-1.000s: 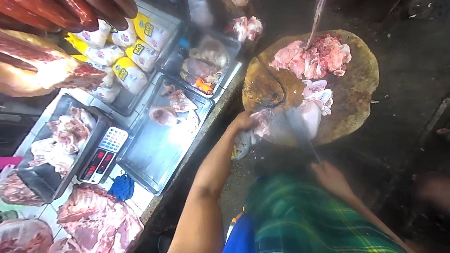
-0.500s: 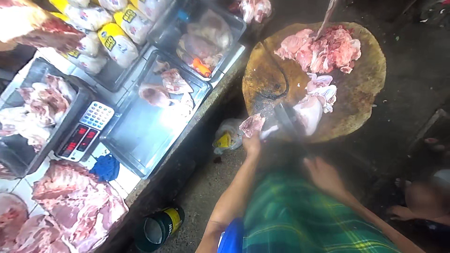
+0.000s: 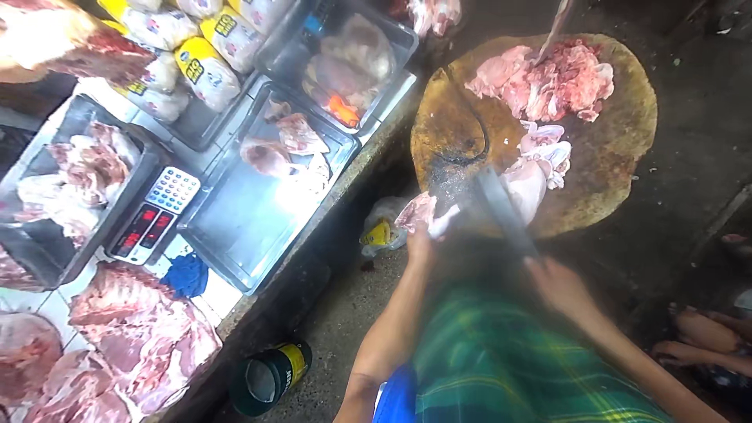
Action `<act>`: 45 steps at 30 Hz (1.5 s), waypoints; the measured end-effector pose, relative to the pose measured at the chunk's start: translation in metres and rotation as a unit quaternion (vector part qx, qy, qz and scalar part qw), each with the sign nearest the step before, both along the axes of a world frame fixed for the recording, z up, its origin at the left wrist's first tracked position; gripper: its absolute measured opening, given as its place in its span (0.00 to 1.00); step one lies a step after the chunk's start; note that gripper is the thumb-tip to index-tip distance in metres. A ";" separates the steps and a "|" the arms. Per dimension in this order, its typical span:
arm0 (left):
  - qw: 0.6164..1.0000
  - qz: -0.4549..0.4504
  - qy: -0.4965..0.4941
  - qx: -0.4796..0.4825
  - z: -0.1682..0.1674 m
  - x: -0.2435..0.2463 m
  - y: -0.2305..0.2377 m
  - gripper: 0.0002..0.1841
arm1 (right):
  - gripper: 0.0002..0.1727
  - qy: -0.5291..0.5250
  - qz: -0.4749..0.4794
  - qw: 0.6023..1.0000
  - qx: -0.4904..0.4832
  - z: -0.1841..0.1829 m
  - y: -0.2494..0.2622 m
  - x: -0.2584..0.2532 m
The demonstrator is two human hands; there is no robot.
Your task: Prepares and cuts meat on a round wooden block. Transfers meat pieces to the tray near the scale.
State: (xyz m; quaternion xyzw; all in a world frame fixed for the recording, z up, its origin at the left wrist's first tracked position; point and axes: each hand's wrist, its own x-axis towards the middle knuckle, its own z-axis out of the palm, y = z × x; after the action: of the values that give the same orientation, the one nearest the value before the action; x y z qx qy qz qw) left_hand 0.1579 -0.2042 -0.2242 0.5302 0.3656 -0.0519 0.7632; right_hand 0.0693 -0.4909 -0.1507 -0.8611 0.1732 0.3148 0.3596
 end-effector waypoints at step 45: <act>0.977 0.157 -0.086 -0.112 0.081 -0.002 0.131 0.16 | 0.39 -0.121 0.047 0.989 -0.067 -0.003 0.054 0.022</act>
State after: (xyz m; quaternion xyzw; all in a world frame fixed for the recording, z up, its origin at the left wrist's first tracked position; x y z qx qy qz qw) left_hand 0.1562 -0.0735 -0.1430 0.3799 0.3694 0.0735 0.8449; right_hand 0.0911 -0.4367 -0.1534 -0.9222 0.1082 0.2124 0.3046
